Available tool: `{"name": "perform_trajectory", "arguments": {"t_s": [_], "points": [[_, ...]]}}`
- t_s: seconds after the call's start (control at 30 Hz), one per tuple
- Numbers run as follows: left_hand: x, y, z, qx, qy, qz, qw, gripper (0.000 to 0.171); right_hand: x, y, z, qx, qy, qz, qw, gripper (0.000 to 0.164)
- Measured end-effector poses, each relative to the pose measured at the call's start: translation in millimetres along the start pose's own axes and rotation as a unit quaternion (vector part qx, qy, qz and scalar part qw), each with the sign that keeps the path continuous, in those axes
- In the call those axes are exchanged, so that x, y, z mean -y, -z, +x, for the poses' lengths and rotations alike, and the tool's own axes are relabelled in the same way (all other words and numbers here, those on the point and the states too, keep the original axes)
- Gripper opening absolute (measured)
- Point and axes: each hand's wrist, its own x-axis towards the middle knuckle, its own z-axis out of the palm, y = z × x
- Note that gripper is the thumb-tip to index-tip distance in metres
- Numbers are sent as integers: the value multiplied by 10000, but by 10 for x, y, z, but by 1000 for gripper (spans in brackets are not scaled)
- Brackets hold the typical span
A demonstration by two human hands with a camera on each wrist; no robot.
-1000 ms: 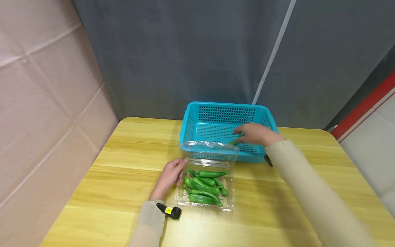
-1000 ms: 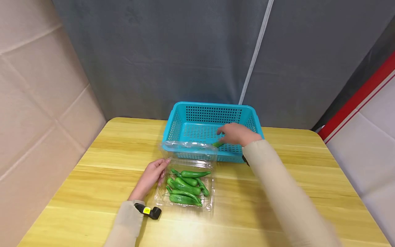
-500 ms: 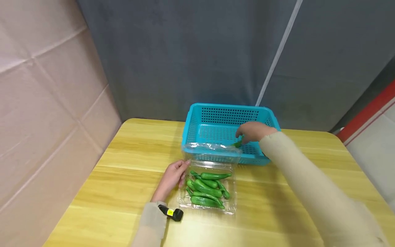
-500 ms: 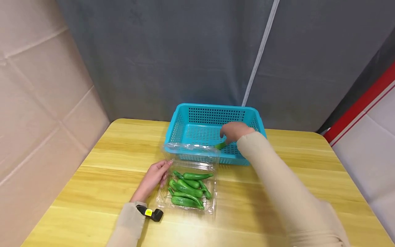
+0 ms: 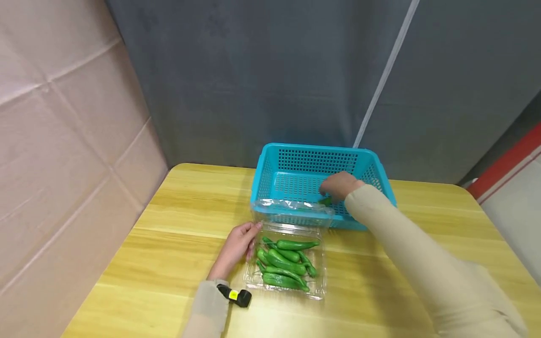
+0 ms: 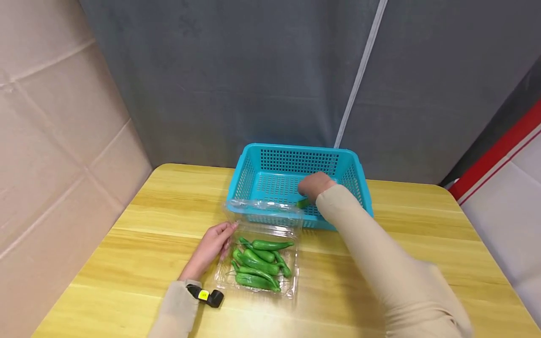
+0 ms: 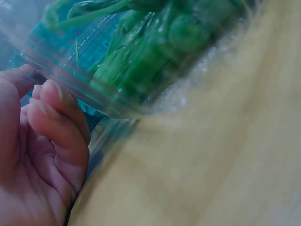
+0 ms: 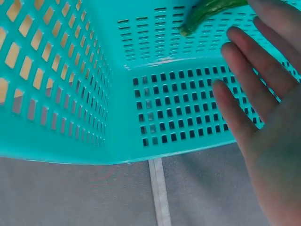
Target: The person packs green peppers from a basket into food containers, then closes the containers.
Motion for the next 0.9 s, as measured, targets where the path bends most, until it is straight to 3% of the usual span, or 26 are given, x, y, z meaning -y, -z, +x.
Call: {"name": "perform_trajectory", "arguments": {"t_s": [0.2,0.47,0.6,0.9], "points": [[-58,6,-48,51,-38,91,9999,40,5,-68,117,-24,329,-496,9982,29],[-45,6,-37,54,-82,27,9999,40,3,-119,177,-236,584,-539,9966,21],[-35,-8,-39,97,-80,27,9999,39,4,-156,175,-360,826,-669,9937,26],[-27,9,-48,53,-116,27,9999,41,-29,-235,261,-249,783,-673,9943,25]]}}
